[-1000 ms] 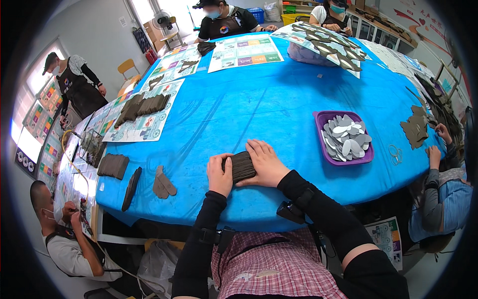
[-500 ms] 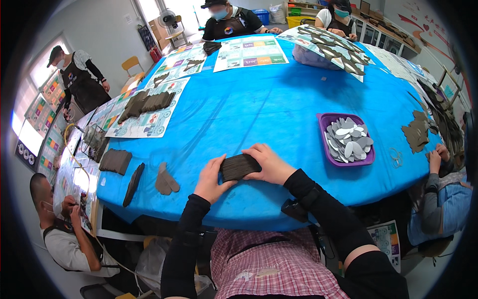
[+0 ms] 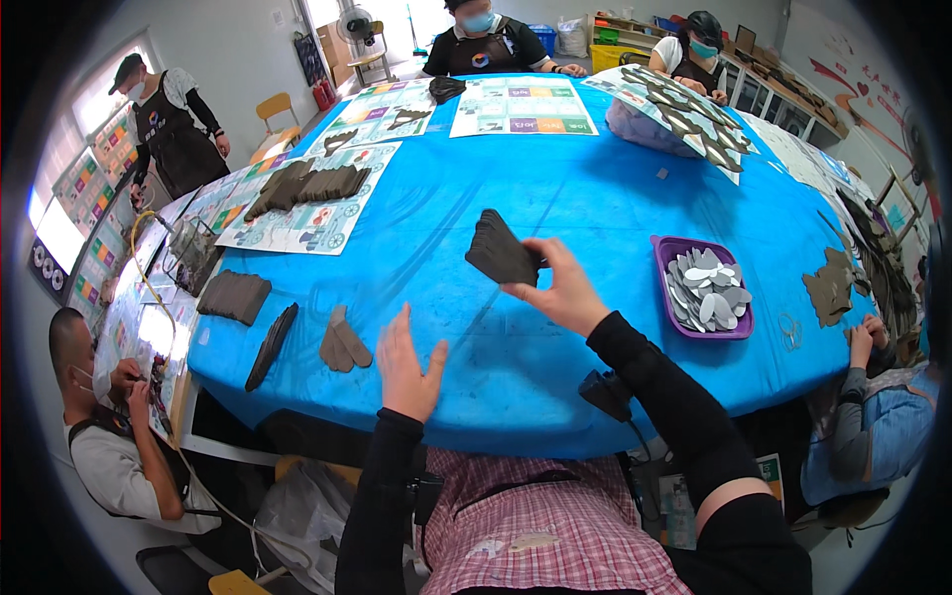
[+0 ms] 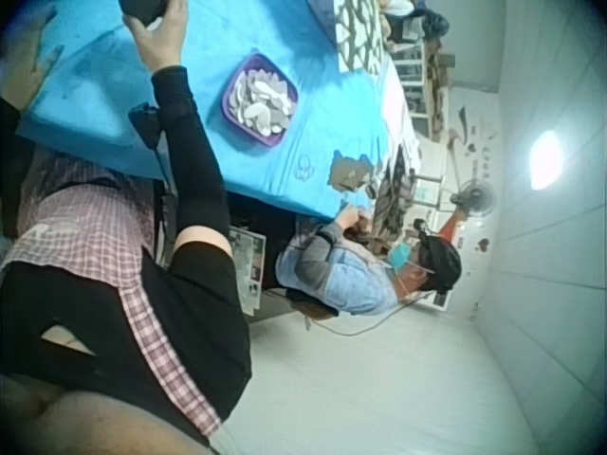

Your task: Counting and stacking brown shoe components at a production table.

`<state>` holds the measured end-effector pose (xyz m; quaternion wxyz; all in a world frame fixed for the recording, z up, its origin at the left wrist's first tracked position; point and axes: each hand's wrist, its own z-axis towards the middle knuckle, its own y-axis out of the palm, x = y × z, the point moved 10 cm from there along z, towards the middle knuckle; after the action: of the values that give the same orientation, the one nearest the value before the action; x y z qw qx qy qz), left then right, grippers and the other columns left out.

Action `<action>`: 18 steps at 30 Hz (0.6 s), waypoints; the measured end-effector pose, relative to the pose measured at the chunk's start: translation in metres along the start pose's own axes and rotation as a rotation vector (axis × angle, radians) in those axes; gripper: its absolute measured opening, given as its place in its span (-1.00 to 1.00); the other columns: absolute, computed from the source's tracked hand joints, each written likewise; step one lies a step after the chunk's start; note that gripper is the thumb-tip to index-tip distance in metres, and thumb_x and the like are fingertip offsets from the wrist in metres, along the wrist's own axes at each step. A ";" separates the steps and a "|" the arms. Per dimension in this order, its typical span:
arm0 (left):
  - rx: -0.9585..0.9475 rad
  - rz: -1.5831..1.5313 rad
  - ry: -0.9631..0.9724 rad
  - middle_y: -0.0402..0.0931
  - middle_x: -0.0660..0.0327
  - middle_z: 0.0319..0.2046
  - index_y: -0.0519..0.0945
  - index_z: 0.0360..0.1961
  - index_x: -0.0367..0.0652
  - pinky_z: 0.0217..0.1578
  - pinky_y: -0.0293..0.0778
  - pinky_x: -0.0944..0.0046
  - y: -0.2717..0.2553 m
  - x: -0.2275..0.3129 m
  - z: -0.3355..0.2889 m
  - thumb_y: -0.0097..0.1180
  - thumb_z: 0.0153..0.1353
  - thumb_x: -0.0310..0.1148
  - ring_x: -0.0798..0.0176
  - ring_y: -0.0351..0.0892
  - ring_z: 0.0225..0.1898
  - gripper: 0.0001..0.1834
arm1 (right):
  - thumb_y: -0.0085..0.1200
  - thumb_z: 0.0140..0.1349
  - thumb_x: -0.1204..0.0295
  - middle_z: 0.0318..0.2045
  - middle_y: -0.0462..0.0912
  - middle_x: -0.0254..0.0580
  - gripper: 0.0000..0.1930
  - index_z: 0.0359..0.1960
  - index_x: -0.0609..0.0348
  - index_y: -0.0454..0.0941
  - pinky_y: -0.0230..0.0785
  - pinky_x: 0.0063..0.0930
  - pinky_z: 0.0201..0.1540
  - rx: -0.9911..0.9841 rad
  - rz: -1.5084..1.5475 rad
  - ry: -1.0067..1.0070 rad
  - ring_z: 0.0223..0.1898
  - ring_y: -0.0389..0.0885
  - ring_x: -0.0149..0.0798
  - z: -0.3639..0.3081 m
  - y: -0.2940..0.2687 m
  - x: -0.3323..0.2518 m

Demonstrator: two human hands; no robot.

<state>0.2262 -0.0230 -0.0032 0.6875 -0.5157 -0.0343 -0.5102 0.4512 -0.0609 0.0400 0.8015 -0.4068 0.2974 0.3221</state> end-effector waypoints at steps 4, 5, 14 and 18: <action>0.073 0.226 -0.050 0.16 -0.08 0.17 0.10 0.24 -0.34 0.27 -0.12 -0.06 -0.006 -0.008 -0.021 -0.06 0.24 -0.13 -0.11 0.08 0.23 -0.33 | 0.32 -0.11 0.17 -0.21 0.46 -0.01 -0.43 -0.10 0.27 0.47 0.29 -0.26 -0.07 -0.299 -0.436 -0.088 -0.15 0.41 -0.03 0.008 0.036 0.015; 0.060 0.214 -0.113 0.14 -0.07 0.18 0.10 0.23 -0.34 0.28 -0.15 -0.07 -0.004 -0.017 -0.025 -0.09 0.26 -0.14 -0.11 0.06 0.25 -0.35 | 0.32 -0.13 0.16 -0.20 0.47 -0.02 -0.43 -0.11 0.25 0.48 0.28 -0.25 -0.06 -0.126 -0.199 -0.042 -0.15 0.41 -0.02 0.020 0.024 0.011; 0.097 0.112 -0.110 0.13 -0.09 0.17 0.10 0.23 -0.34 0.29 -0.17 -0.07 -0.004 -0.012 -0.023 -0.13 0.28 -0.19 -0.12 0.04 0.25 -0.39 | 0.31 -0.15 0.08 -0.21 0.49 -0.07 -0.40 -0.11 0.19 0.51 0.24 -0.26 -0.01 -0.015 -0.047 0.066 -0.08 0.37 -0.05 0.023 0.016 0.040; 0.081 0.145 -0.102 0.13 -0.11 0.17 0.11 0.23 -0.35 0.28 -0.15 -0.06 -0.001 -0.015 -0.021 -0.11 0.27 -0.20 -0.12 0.04 0.25 -0.40 | 0.30 -0.10 0.07 -0.22 0.47 -0.04 -0.41 -0.12 0.25 0.48 0.24 -0.26 0.00 -0.268 -0.496 -0.014 -0.09 0.37 -0.04 0.013 0.035 0.036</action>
<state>0.2075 -0.0287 -0.0211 0.7401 -0.5140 -0.0523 -0.4306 0.4497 -0.0242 0.0039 0.7969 -0.5673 0.1378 0.1556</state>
